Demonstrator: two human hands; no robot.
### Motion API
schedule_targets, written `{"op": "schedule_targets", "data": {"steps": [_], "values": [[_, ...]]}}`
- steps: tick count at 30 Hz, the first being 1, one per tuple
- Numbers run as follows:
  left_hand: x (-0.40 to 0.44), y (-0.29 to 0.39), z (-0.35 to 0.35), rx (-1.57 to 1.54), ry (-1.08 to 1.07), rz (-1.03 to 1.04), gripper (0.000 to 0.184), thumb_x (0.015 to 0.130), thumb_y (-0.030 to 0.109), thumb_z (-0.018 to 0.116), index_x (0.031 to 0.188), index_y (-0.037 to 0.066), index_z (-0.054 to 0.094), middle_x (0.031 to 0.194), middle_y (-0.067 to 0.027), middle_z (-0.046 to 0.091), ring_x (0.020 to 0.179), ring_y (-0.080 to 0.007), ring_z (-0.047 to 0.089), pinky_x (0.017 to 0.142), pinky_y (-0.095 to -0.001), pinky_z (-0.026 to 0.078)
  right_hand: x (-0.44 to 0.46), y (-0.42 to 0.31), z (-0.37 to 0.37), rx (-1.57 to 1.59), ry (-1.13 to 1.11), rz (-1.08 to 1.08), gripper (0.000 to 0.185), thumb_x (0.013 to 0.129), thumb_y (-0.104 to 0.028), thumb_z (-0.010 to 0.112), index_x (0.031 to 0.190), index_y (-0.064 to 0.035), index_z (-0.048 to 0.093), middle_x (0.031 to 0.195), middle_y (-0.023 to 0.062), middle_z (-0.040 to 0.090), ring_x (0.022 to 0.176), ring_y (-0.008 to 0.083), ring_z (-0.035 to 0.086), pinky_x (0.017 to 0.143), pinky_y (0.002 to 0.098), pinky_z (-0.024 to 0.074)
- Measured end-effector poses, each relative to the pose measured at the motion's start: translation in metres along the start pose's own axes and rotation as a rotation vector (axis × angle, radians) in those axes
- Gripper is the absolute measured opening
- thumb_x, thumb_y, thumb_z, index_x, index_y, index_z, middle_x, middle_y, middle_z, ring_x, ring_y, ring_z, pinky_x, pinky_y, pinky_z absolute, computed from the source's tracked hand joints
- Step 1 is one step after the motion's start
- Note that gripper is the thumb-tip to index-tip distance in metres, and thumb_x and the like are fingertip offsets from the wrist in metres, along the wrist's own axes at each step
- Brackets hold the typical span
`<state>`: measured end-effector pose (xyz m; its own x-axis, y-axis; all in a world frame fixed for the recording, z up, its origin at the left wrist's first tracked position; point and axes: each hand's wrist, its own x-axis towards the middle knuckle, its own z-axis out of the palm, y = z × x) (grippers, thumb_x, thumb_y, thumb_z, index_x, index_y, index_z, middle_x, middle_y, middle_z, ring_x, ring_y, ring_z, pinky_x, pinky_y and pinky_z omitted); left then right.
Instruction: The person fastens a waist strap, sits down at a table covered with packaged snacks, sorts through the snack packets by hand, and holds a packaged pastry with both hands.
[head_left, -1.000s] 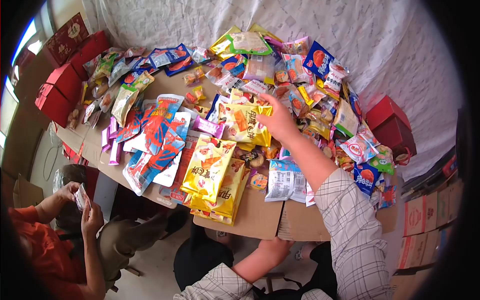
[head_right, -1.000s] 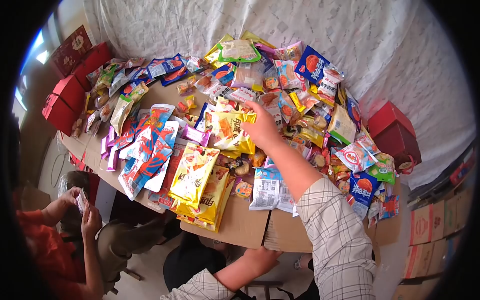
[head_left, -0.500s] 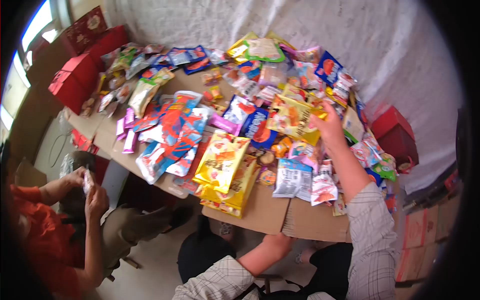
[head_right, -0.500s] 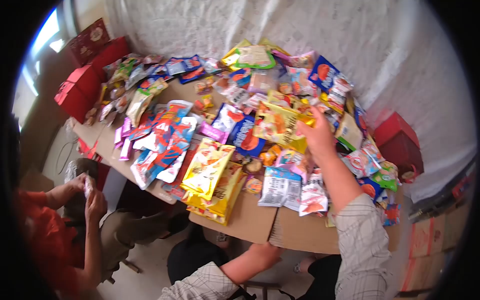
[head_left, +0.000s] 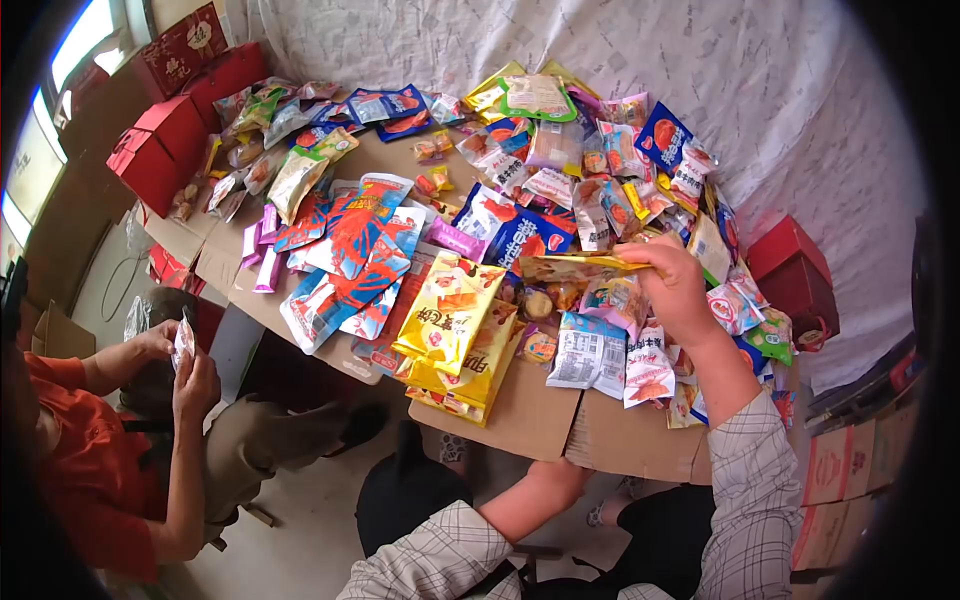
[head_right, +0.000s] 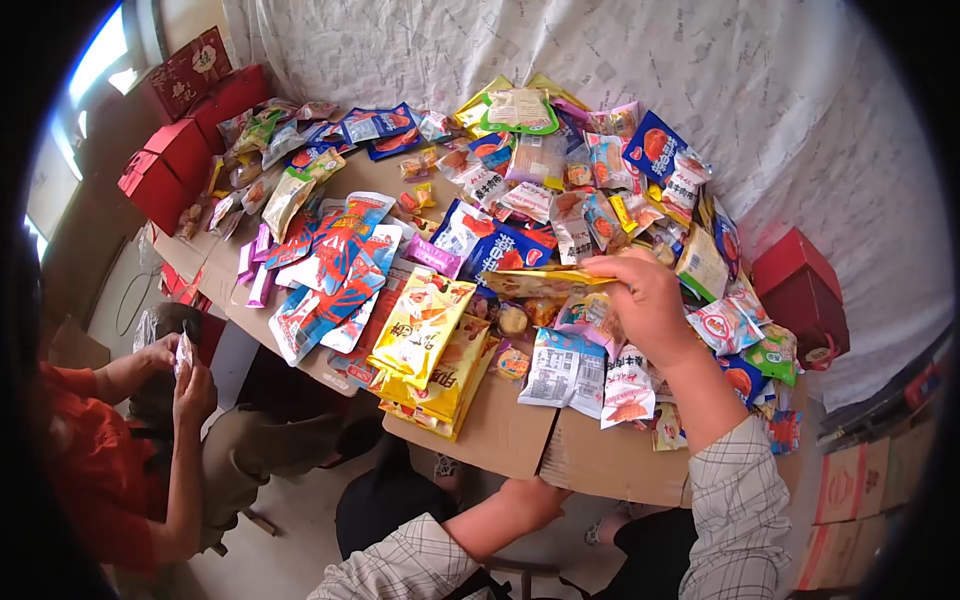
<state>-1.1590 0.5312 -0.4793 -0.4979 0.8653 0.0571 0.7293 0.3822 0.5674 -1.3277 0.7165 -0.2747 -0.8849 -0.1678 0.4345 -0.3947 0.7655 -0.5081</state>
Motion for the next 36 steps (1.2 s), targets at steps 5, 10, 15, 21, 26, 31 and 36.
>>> {"op": "schedule_targets", "data": {"steps": [5,10,15,21,26,31,36], "values": [[-0.001,-0.003,0.003,-0.05,-0.041,-0.02,0.074,0.067,0.035,0.084,0.133,0.01,0.061,0.145,-0.0162,0.05,0.135,-0.0378,0.047,0.109,-0.0487,0.043,-0.009,0.016,-0.021,-0.098,0.153,-0.152,0.029,0.076,0.015,0.057,0.093,-0.0035,0.072,0.109,0.0096,0.075,0.104,0.0285,0.063,0.092,0.0361,0.0518],[-0.001,-0.002,0.004,-0.087,-0.049,-0.029,0.071,0.067,0.035,0.084,0.13,0.009,0.063,0.143,-0.0158,0.052,0.133,-0.0374,0.049,0.105,-0.0484,0.047,-0.034,0.043,-0.03,-0.265,-0.105,-0.044,0.028,0.077,0.008,0.057,0.096,-0.0025,0.073,0.128,0.0142,0.067,0.126,0.0339,0.054,0.109,0.0421,0.0412],[-0.003,-0.001,0.001,-0.004,-0.004,0.002,0.072,0.067,0.035,0.083,0.132,0.01,0.062,0.143,-0.0156,0.052,0.135,-0.0373,0.048,0.109,-0.0489,0.043,-0.058,0.042,-0.036,-0.289,-0.216,0.06,0.035,0.075,-0.003,0.064,0.108,-0.0032,0.073,0.149,0.0147,0.052,0.136,0.0376,0.045,0.115,0.0471,0.034],[-0.001,0.0,-0.009,0.041,-0.01,0.022,0.082,0.066,0.037,0.084,0.139,0.012,0.057,0.146,-0.0155,0.05,0.137,-0.0371,0.046,0.112,-0.0514,0.039,-0.049,-0.02,-0.024,-0.432,-0.293,-0.275,0.057,0.074,-0.019,0.079,0.128,-0.0128,0.064,0.138,0.012,0.057,0.131,0.0358,0.049,0.113,0.0525,0.0355],[0.0,0.003,-0.007,0.109,0.02,0.005,0.084,0.066,0.038,0.084,0.141,0.013,0.055,0.147,-0.0159,0.049,0.137,-0.0378,0.046,0.112,-0.0516,0.039,-0.047,-0.025,0.02,-0.463,-0.459,-0.318,0.042,0.081,-0.022,0.075,0.121,-0.0085,0.068,0.127,0.0094,0.065,0.123,0.0298,0.056,0.113,0.0552,0.035],[0.0,0.003,-0.003,0.127,0.057,0.0,0.081,0.067,0.035,0.084,0.139,0.013,0.056,0.147,-0.0168,0.048,0.136,-0.0387,0.047,0.11,-0.052,0.042,-0.017,-0.025,0.038,-0.216,-0.424,-0.145,0.04,0.091,-0.027,0.068,0.123,-0.0032,0.067,0.131,0.015,0.064,0.123,0.0334,0.057,0.111,0.0513,0.0384],[0.003,0.008,-0.005,-0.041,-0.097,-0.105,0.073,0.07,0.029,0.083,0.137,0.013,0.058,0.145,-0.0165,0.05,0.134,-0.0392,0.049,0.107,-0.0508,0.045,0.021,0.01,0.072,-0.25,-0.367,-0.103,0.054,0.092,-0.027,0.068,0.137,-0.0021,0.055,0.137,0.0231,0.058,0.129,0.0376,0.053,0.11,0.0519,0.0392]]}}
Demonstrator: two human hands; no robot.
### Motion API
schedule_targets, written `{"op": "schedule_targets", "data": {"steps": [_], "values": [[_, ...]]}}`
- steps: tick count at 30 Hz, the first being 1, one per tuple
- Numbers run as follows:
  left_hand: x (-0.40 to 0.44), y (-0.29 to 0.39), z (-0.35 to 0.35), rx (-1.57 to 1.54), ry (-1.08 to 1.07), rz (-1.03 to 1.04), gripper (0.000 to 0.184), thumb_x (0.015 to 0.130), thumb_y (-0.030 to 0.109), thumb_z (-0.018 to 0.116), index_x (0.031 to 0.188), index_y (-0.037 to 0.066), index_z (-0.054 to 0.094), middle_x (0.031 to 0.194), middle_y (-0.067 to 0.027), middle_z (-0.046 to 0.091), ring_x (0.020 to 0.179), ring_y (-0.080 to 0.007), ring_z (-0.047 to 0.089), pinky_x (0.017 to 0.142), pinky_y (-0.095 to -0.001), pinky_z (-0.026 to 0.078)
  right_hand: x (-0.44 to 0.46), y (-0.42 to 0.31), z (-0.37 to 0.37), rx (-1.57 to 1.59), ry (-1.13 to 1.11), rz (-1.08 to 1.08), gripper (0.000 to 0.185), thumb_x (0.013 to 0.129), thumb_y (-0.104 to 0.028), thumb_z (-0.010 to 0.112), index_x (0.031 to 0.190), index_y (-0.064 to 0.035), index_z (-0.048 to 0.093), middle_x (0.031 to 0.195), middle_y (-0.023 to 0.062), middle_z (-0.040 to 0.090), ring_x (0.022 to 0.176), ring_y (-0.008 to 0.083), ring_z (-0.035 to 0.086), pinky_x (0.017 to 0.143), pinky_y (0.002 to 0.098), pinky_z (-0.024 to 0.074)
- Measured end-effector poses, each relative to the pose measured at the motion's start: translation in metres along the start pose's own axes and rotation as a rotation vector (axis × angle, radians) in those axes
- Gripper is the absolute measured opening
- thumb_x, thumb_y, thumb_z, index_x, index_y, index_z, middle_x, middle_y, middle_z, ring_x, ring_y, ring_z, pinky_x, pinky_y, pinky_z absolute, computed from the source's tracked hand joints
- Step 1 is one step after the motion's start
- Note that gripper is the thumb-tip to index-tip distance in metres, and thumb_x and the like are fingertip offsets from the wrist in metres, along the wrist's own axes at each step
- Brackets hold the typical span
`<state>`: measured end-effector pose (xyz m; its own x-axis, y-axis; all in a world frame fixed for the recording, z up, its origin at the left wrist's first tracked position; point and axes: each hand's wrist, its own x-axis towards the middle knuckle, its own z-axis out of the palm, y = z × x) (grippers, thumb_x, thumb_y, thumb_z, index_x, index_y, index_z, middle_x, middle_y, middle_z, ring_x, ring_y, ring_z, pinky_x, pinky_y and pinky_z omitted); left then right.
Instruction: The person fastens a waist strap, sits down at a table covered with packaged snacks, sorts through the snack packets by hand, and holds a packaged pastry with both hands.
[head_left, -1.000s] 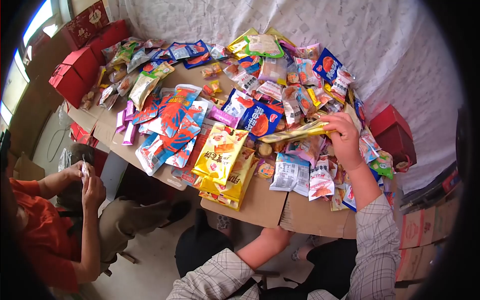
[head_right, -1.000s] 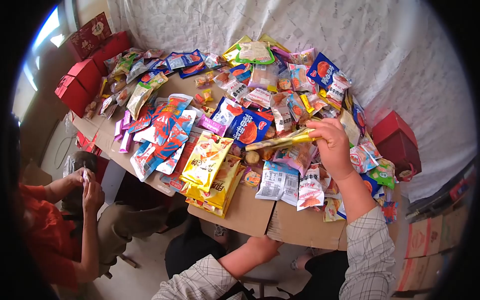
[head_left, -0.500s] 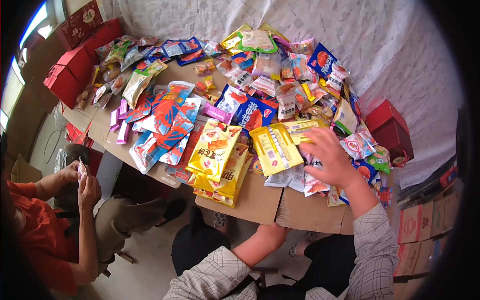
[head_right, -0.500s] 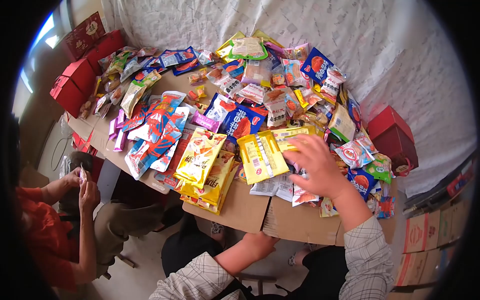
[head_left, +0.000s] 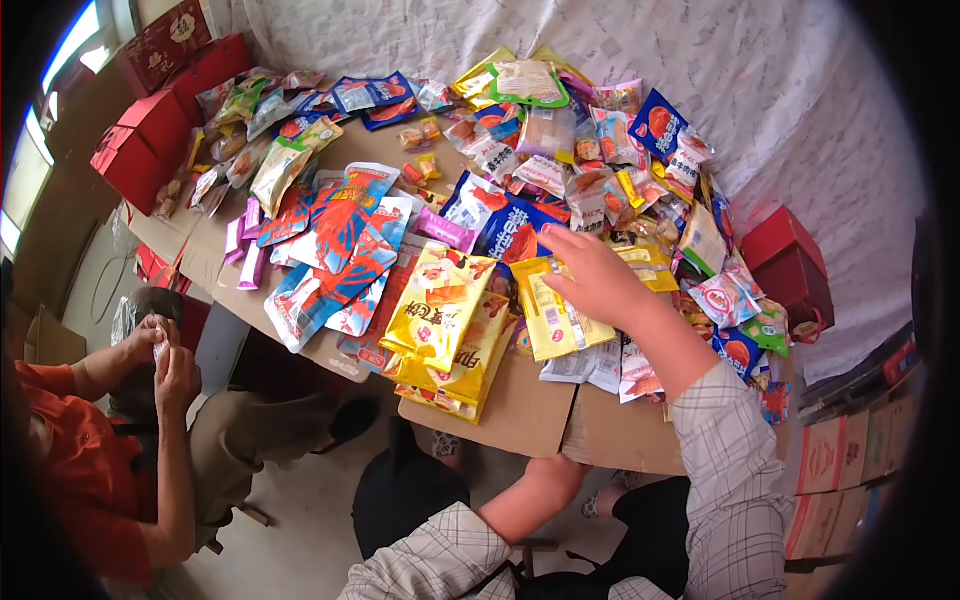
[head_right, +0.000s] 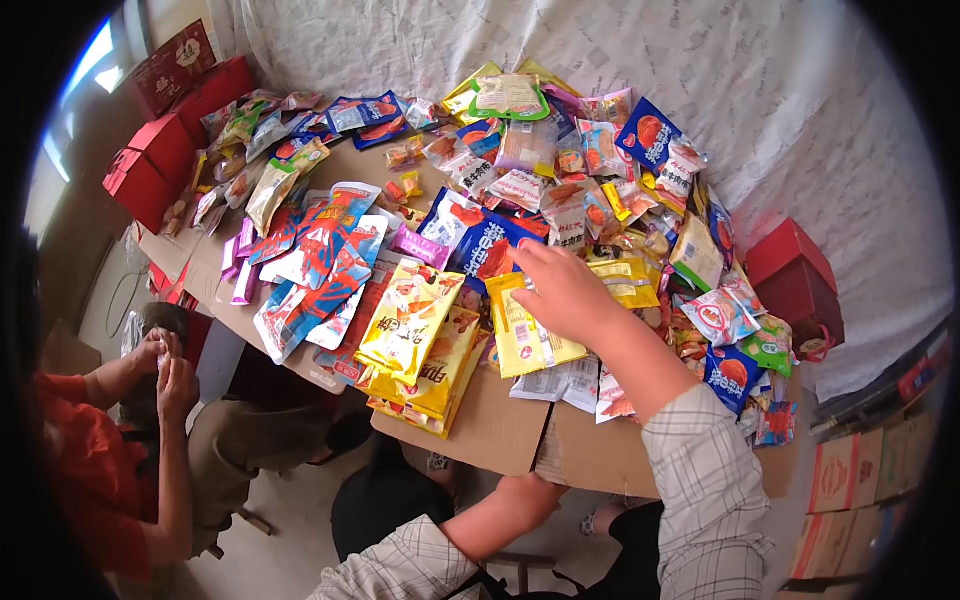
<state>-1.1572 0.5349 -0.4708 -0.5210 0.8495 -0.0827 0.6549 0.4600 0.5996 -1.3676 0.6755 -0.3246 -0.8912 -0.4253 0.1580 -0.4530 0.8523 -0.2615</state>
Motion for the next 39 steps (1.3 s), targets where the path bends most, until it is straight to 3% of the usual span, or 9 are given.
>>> {"op": "schedule_targets", "data": {"steps": [4,7,12,18,20,24,32,35,39], "values": [[-0.002,0.001,-0.013,-0.109,-0.014,-0.036,0.072,0.071,0.029,0.083,0.137,0.013,0.058,0.144,-0.0157,0.052,0.132,-0.0384,0.05,0.105,-0.0504,0.046,0.029,0.015,0.028,-0.287,0.085,0.177,0.072,0.088,-0.03,0.072,0.15,-0.0089,0.041,0.141,0.0199,0.055,0.132,0.0374,0.049,0.106,0.0511,0.0424],[-0.005,-0.002,-0.009,0.031,0.09,0.052,0.072,0.072,0.03,0.083,0.137,0.014,0.057,0.143,-0.0158,0.052,0.131,-0.0387,0.051,0.105,-0.0507,0.046,0.043,0.009,0.026,-0.222,0.071,0.305,0.063,0.087,-0.027,0.072,0.143,-0.0085,0.049,0.126,0.0162,0.064,0.12,0.0365,0.057,0.099,0.0508,0.0452],[-0.007,-0.001,-0.01,0.048,0.064,0.047,0.069,0.074,0.03,0.081,0.136,0.013,0.057,0.143,-0.0163,0.052,0.132,-0.0396,0.05,0.106,-0.0511,0.045,0.046,0.019,0.025,0.192,0.268,0.337,0.026,0.084,-0.019,0.072,0.104,-0.0024,0.071,0.093,0.0156,0.067,0.092,0.0366,0.065,0.083,0.0463,0.0512],[-0.004,-0.004,-0.005,-0.032,0.061,0.048,0.07,0.072,0.032,0.082,0.135,0.012,0.059,0.144,-0.017,0.051,0.133,-0.0389,0.049,0.107,-0.0512,0.044,0.024,0.014,-0.015,0.341,0.508,0.313,0.015,0.083,-0.006,0.071,0.097,-0.0004,0.071,0.09,0.0133,0.065,0.086,0.0339,0.063,0.077,0.0428,0.0506],[-0.004,-0.003,-0.001,0.026,0.087,0.056,0.071,0.072,0.032,0.082,0.135,0.013,0.059,0.145,-0.0171,0.05,0.134,-0.0389,0.048,0.108,-0.0511,0.043,0.011,0.017,-0.028,-0.002,0.536,-0.051,0.011,0.081,-0.003,0.07,0.092,-0.0038,0.071,0.09,0.0102,0.066,0.088,0.0311,0.062,0.079,0.0413,0.0495],[-0.005,0.0,-0.006,0.117,0.187,0.076,0.074,0.07,0.033,0.083,0.137,0.014,0.058,0.147,-0.0165,0.049,0.136,-0.0388,0.046,0.11,-0.0511,0.042,-0.017,0.009,-0.043,-0.18,0.11,-0.162,0.008,0.085,-0.016,0.069,0.084,-0.0081,0.071,0.085,0.0069,0.066,0.091,0.0299,0.06,0.083,0.0445,0.0476],[-0.005,0.001,-0.003,0.158,0.25,0.08,0.075,0.067,0.032,0.083,0.137,0.014,0.059,0.146,-0.0157,0.05,0.135,-0.0385,0.048,0.109,-0.0512,0.043,0.008,0.012,-0.02,0.222,0.174,0.087,0.031,0.095,-0.023,0.061,0.114,0.0004,0.071,0.118,0.019,0.07,0.112,0.0355,0.062,0.096,0.0447,0.0486],[-0.005,0.002,-0.004,0.145,0.234,0.076,0.07,0.068,0.03,0.082,0.133,0.013,0.062,0.143,-0.0155,0.052,0.133,-0.0377,0.05,0.108,-0.0509,0.044,0.028,0.021,0.0,0.093,0.025,0.013,0.051,0.093,-0.022,0.064,0.138,0.0013,0.054,0.144,0.023,0.052,0.129,0.0402,0.053,0.111,0.043,0.041],[-0.003,-0.001,0.007,0.043,0.193,0.065,0.061,0.069,0.026,0.08,0.126,0.012,0.067,0.138,-0.015,0.057,0.127,-0.0364,0.055,0.105,-0.0499,0.046,0.052,0.031,0.018,-0.252,-0.033,0.152,0.07,0.086,-0.03,0.073,0.145,-0.0034,0.046,0.135,0.022,0.058,0.126,0.0385,0.054,0.11,0.0453,0.0421]]}}
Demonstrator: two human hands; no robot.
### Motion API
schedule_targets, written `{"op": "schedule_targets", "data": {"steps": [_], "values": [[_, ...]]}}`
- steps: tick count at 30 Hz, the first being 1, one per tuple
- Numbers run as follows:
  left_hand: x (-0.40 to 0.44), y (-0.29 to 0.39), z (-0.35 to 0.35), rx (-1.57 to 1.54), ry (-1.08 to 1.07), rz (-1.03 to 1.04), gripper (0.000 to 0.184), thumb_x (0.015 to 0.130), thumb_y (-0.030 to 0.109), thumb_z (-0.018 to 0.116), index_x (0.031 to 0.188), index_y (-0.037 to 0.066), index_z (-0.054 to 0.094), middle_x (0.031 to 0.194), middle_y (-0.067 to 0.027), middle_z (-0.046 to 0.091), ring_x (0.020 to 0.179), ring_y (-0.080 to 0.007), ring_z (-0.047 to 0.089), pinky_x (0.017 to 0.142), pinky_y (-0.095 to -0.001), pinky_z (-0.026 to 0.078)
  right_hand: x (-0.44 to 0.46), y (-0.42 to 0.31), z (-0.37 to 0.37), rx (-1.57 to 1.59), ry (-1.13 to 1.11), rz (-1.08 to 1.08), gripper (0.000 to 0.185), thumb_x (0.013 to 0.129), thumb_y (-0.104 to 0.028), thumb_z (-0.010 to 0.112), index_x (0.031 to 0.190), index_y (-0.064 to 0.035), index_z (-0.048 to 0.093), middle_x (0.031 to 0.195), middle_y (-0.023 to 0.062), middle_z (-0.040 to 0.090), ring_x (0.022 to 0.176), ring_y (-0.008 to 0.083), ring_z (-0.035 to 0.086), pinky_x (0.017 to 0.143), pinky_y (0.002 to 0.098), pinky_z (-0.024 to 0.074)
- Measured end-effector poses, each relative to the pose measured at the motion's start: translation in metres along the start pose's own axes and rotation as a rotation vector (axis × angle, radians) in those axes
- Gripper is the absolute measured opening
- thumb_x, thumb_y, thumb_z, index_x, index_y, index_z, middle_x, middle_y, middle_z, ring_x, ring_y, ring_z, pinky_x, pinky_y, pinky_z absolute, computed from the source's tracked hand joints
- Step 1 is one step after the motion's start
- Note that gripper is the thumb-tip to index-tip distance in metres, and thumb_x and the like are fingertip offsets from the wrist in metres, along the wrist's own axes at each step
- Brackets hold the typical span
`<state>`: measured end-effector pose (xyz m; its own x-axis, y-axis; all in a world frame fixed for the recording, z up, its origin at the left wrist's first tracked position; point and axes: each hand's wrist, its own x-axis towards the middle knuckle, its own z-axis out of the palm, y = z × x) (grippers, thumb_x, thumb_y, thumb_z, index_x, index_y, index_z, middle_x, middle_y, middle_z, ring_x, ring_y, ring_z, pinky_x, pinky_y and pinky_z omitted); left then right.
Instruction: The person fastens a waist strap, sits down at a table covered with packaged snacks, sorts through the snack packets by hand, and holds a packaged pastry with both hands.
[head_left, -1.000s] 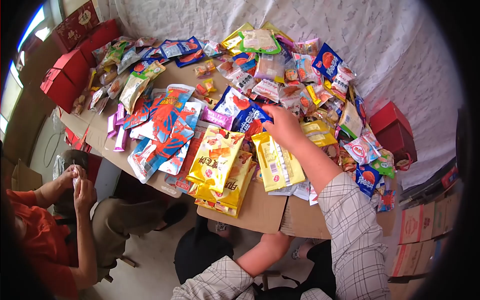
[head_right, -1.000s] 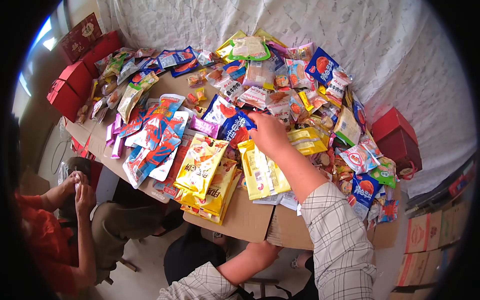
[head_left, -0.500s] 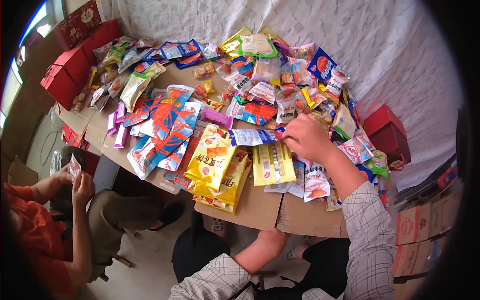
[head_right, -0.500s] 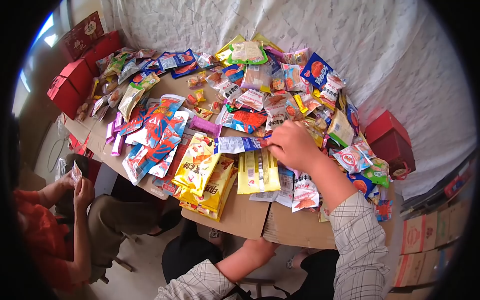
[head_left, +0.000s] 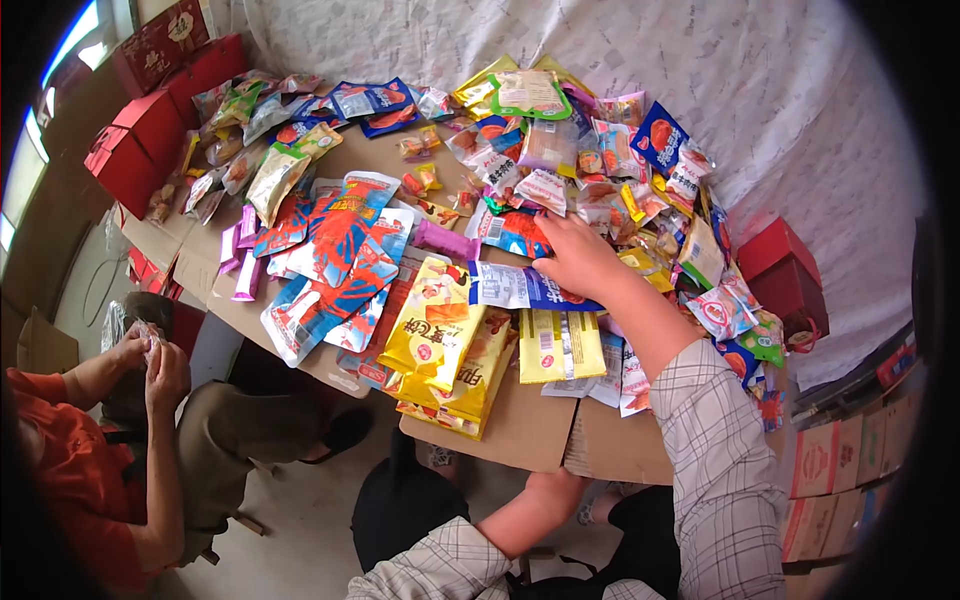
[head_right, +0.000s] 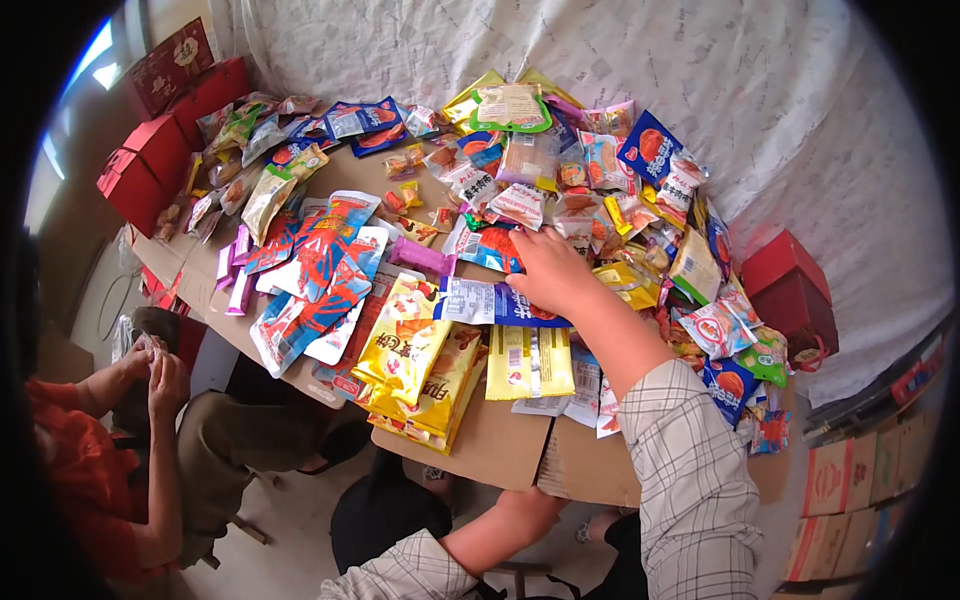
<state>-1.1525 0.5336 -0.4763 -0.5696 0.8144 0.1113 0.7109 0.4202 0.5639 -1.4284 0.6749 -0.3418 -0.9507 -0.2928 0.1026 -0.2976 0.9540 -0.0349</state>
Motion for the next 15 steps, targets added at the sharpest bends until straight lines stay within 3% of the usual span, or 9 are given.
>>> {"op": "schedule_targets", "data": {"steps": [4,6,7,9,10,11,13,14,15], "values": [[0.0,0.002,0.003,0.046,-0.023,-0.007,0.063,0.069,0.027,0.08,0.128,0.012,0.065,0.136,-0.0147,0.058,0.126,-0.0362,0.056,0.103,-0.0494,0.047,0.009,-0.014,-0.004,-0.075,-0.034,0.065,0.067,0.084,-0.028,0.073,0.142,-0.004,0.05,0.125,0.0202,0.065,0.12,0.0386,0.056,0.101,0.0479,0.0477],[0.001,0.004,0.0,0.1,-0.034,-0.008,0.066,0.069,0.03,0.081,0.131,0.013,0.063,0.138,-0.0147,0.056,0.127,-0.0356,0.055,0.102,-0.0493,0.048,0.011,-0.014,0.0,-0.137,0.024,0.013,0.052,0.084,-0.022,0.069,0.132,-0.007,0.059,0.106,0.0173,0.071,0.103,0.0382,0.064,0.088,0.0492,0.0525],[0.0,0.003,0.002,0.099,-0.037,-0.006,0.066,0.069,0.03,0.081,0.131,0.013,0.063,0.138,-0.0147,0.056,0.127,-0.0356,0.055,0.102,-0.0493,0.048,0.013,-0.011,0.002,-0.136,0.022,0.016,0.052,0.084,-0.022,0.069,0.132,-0.007,0.059,0.106,0.0173,0.071,0.103,0.0382,0.064,0.088,0.0492,0.0525],[0.0,0.002,0.01,-0.004,-0.106,-0.028,0.067,0.072,0.03,0.08,0.133,0.013,0.062,0.14,-0.0155,0.055,0.128,-0.0368,0.055,0.102,-0.0495,0.048,0.015,-0.005,0.003,-0.099,0.098,0.099,0.035,0.085,-0.016,0.064,0.119,-0.0091,0.067,0.092,0.017,0.071,0.086,0.0395,0.067,0.077,0.0503,0.054],[0.002,0.003,0.006,-0.006,-0.105,-0.026,0.067,0.072,0.03,0.08,0.133,0.013,0.062,0.14,-0.0155,0.055,0.128,-0.0368,0.055,0.102,-0.0495,0.048,0.011,-0.004,0.003,0.018,0.261,0.129,0.018,0.088,-0.013,0.06,0.102,-0.0086,0.07,0.078,0.0189,0.068,0.08,0.0403,0.068,0.075,0.0514,0.0537],[0.003,0.001,0.001,-0.069,-0.152,-0.043,0.066,0.073,0.03,0.08,0.133,0.013,0.061,0.14,-0.016,0.055,0.129,-0.0379,0.054,0.103,-0.0501,0.048,0.009,-0.002,0.0,0.015,0.261,0.131,0.018,0.088,-0.013,0.06,0.102,-0.0086,0.07,0.078,0.0189,0.068,0.08,0.0403,0.068,0.075,0.0514,0.0537],[0.004,0.0,-0.007,-0.133,-0.199,-0.053,0.065,0.073,0.03,0.08,0.133,0.013,0.061,0.14,-0.0165,0.055,0.129,-0.0391,0.053,0.104,-0.0506,0.047,0.003,0.008,-0.013,0.314,0.392,0.137,0.022,0.088,-0.011,0.058,0.106,-0.0097,0.071,0.084,0.0219,0.07,0.083,0.0423,0.067,0.073,0.0504,0.053],[0.004,-0.001,-0.009,-0.135,-0.229,-0.064,0.065,0.074,0.03,0.08,0.134,0.013,0.061,0.141,-0.017,0.054,0.131,-0.0393,0.052,0.106,-0.0511,0.046,-0.003,0.015,-0.022,0.387,0.292,0.174,0.025,0.095,-0.009,0.055,0.116,-0.0062,0.068,0.096,0.0158,0.073,0.082,0.0255,0.07,0.075,0.0366,0.053],[0.004,-0.001,-0.01,-0.137,-0.259,-0.074,0.065,0.075,0.03,0.08,0.135,0.013,0.06,0.142,-0.0175,0.053,0.132,-0.0396,0.05,0.107,-0.0515,0.044,-0.008,0.022,-0.024,0.38,0.296,0.18,0.025,0.095,-0.009,0.055,0.116,-0.0062,0.068,0.096,0.0158,0.073,0.082,0.0255,0.07,0.075,0.0366,0.053]]}}
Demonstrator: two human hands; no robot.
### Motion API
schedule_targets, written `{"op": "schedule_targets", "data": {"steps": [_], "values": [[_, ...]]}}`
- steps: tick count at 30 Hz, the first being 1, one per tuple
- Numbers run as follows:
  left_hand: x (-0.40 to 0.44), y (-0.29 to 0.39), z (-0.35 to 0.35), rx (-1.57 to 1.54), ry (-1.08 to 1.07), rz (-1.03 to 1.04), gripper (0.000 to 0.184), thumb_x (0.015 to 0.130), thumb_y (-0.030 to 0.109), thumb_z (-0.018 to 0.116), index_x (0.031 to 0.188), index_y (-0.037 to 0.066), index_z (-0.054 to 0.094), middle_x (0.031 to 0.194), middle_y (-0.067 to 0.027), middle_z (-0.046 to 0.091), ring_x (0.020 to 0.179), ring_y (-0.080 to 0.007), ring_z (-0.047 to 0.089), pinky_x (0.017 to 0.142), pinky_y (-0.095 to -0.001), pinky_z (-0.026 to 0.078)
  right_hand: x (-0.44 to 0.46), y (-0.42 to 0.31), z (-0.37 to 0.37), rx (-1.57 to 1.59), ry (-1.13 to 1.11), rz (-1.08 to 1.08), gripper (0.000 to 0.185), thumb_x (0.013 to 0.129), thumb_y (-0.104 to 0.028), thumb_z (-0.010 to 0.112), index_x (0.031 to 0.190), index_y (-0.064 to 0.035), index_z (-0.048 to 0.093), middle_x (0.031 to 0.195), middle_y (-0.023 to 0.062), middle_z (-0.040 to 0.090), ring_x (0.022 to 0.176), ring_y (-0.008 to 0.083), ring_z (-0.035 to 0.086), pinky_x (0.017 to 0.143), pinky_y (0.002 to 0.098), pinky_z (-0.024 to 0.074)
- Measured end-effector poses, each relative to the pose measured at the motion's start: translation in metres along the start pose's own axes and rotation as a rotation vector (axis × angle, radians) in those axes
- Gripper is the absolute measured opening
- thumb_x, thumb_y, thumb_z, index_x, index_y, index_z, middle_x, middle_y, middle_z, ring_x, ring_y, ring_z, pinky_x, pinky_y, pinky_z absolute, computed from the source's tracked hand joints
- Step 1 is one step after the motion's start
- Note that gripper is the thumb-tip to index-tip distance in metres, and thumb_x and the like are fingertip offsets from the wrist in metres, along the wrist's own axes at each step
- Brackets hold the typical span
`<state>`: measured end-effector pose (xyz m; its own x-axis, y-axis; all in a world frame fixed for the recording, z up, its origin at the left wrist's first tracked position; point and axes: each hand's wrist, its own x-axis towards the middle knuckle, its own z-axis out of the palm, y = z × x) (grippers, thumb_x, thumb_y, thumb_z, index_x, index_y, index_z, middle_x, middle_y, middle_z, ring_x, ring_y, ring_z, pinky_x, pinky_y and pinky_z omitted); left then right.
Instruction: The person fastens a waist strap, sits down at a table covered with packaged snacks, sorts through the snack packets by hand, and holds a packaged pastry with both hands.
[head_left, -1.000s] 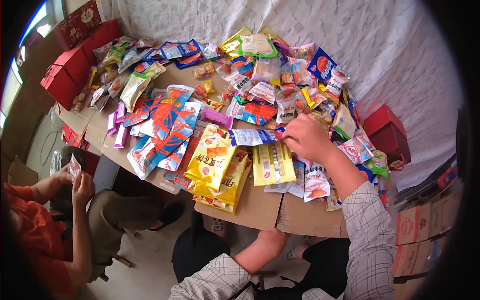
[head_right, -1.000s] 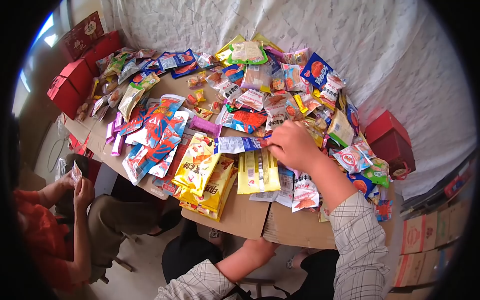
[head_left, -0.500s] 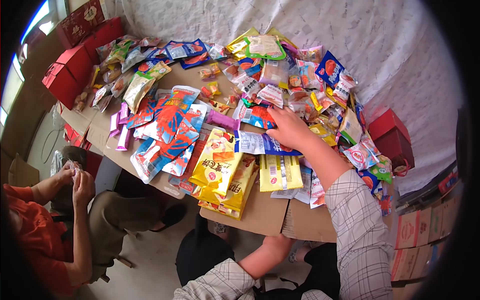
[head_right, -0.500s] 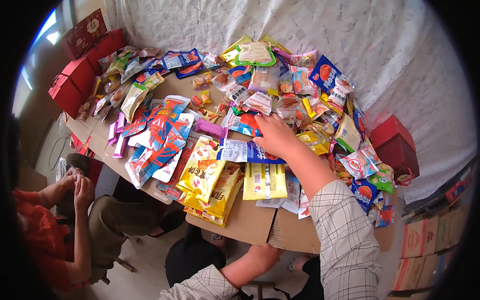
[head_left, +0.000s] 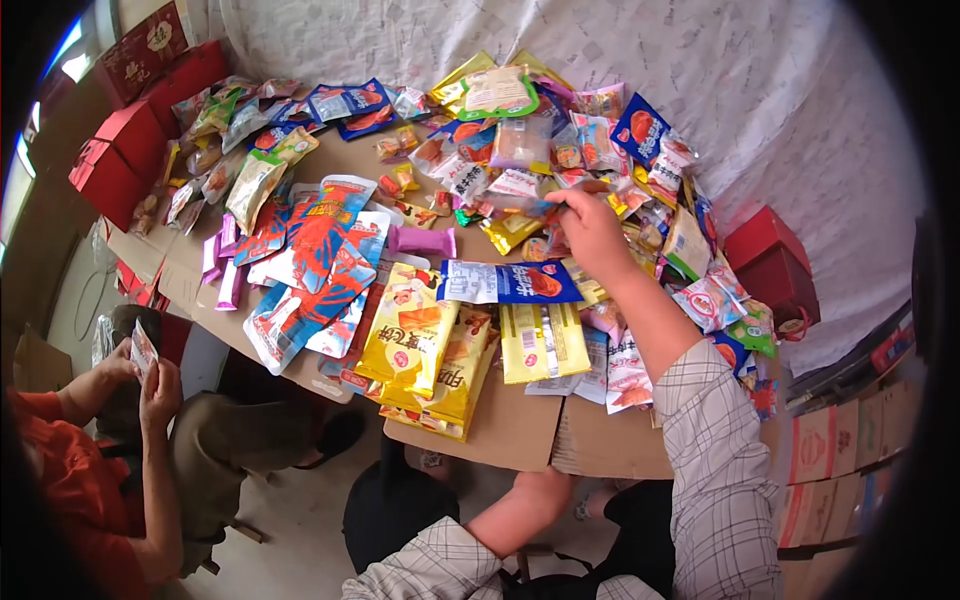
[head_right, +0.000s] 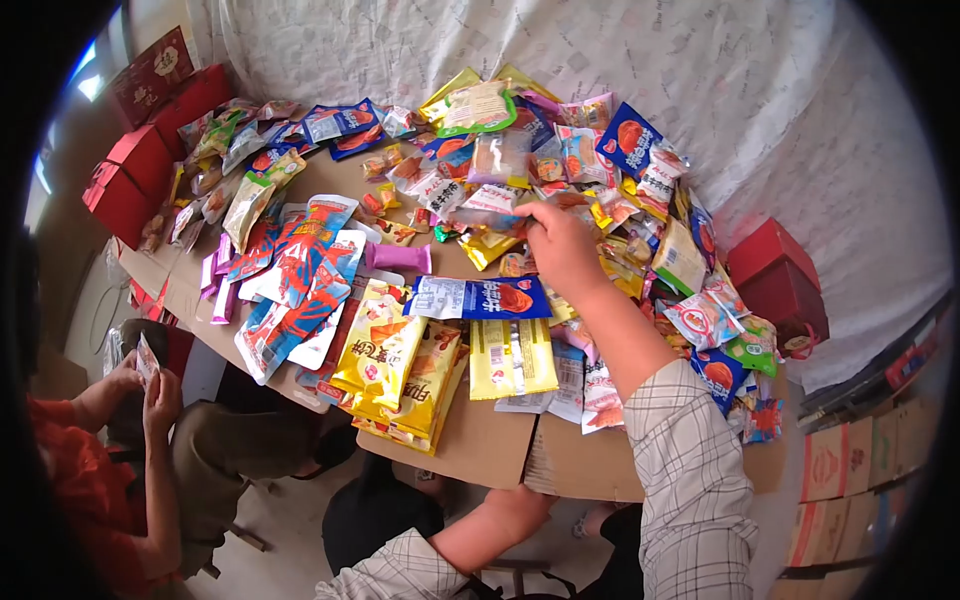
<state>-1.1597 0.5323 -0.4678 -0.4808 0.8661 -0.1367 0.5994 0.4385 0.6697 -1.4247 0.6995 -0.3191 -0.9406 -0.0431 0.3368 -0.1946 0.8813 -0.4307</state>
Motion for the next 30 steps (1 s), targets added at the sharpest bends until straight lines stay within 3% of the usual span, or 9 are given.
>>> {"op": "schedule_targets", "data": {"steps": [2,3,7,10,12,18,22,25,30], "values": [[0.001,-0.001,0.0,0.054,0.046,0.016,0.066,0.075,0.03,0.08,0.135,0.014,0.06,0.143,-0.0178,0.052,0.134,-0.0386,0.049,0.107,-0.0517,0.045,-0.008,0.006,-0.011,0.511,0.161,0.072,0.023,0.1,-0.012,0.054,0.116,0.0002,0.065,0.097,0.009,0.071,0.089,0.0171,0.066,0.079,0.0348,0.0504],[0.0,-0.001,-0.001,0.107,0.093,0.025,0.066,0.074,0.031,0.08,0.135,0.014,0.06,0.145,-0.018,0.051,0.135,-0.0376,0.048,0.107,-0.052,0.045,-0.018,-0.003,-0.035,0.719,0.051,0.077,0.025,0.104,-0.014,0.052,0.118,0.0044,0.062,0.104,0.0026,0.067,0.095,0.0072,0.058,0.085,0.0271,0.0475],[-0.003,-0.003,-0.002,0.21,0.105,0.032,0.065,0.075,0.034,0.079,0.135,0.017,0.061,0.146,-0.0163,0.05,0.135,-0.0366,0.048,0.107,-0.0512,0.045,-0.063,0.016,-0.105,0.994,0.209,0.136,0.022,0.105,-0.013,0.051,0.12,-0.0023,0.063,0.115,0.0036,0.07,0.102,0.0099,0.064,0.093,0.029,0.05],[-0.003,-0.004,-0.005,0.243,0.07,0.024,0.062,0.076,0.035,0.078,0.132,0.015,0.062,0.143,-0.0158,0.053,0.134,-0.0357,0.049,0.108,-0.0485,0.045,-0.123,0.046,-0.177,0.859,0.378,0.175,0.024,0.105,-0.014,0.051,0.121,0.0007,0.062,0.117,0.0059,0.07,0.104,0.0108,0.064,0.096,0.0295,0.0491],[-0.005,-0.006,-0.017,0.295,0.121,0.173,0.059,0.077,0.037,0.078,0.13,0.013,0.064,0.142,-0.017,0.054,0.134,-0.0358,0.05,0.109,-0.047,0.045,-0.175,0.082,-0.225,0.773,0.546,0.193,0.03,0.106,-0.016,0.052,0.127,0.0034,0.059,0.12,0.0087,0.068,0.108,0.013,0.063,0.098,0.03,0.0477],[-0.004,-0.007,-0.02,0.303,0.027,0.156,0.069,0.08,0.039,0.077,0.139,0.012,0.055,0.149,-0.0177,0.048,0.138,-0.0377,0.046,0.11,-0.0471,0.043,-0.374,0.181,-0.329,0.305,1.026,0.559,0.029,0.105,-0.015,0.049,0.125,0.0047,0.059,0.111,0.0077,0.068,0.1,0.0125,0.064,0.089,0.0286,0.0501],[0.002,-0.005,-0.018,0.31,-0.069,0.122,0.074,0.082,0.039,0.075,0.146,0.012,0.048,0.154,-0.0181,0.042,0.143,-0.0375,0.038,0.116,-0.0473,0.036,-0.466,0.21,-0.321,0.3,1.111,0.642,0.028,0.105,-0.013,0.047,0.123,0.0042,0.059,0.11,0.0082,0.068,0.097,0.0127,0.065,0.086,0.0287,0.051],[0.009,-0.015,-0.004,0.248,-0.161,0.143,0.076,0.084,0.039,0.074,0.148,0.012,0.045,0.156,-0.0184,0.04,0.145,-0.0376,0.035,0.118,-0.0469,0.033,-0.499,0.235,-0.296,0.306,1.044,0.86,0.028,0.104,-0.012,0.046,0.124,0.0031,0.058,0.112,0.009,0.068,0.096,0.0149,0.065,0.086,0.0308,0.0521],[0.014,-0.022,0.002,0.265,-0.27,0.09,0.077,0.086,0.041,0.07,0.151,0.011,0.042,0.158,-0.0185,0.038,0.148,-0.0371,0.031,0.121,-0.046,0.028,-0.465,0.243,-0.243,0.679,1.003,1.008,0.039,0.104,-0.014,0.049,0.141,-0.003,0.051,0.121,0.0102,0.066,0.103,0.0184,0.065,0.088,0.0357,0.0522]]}}
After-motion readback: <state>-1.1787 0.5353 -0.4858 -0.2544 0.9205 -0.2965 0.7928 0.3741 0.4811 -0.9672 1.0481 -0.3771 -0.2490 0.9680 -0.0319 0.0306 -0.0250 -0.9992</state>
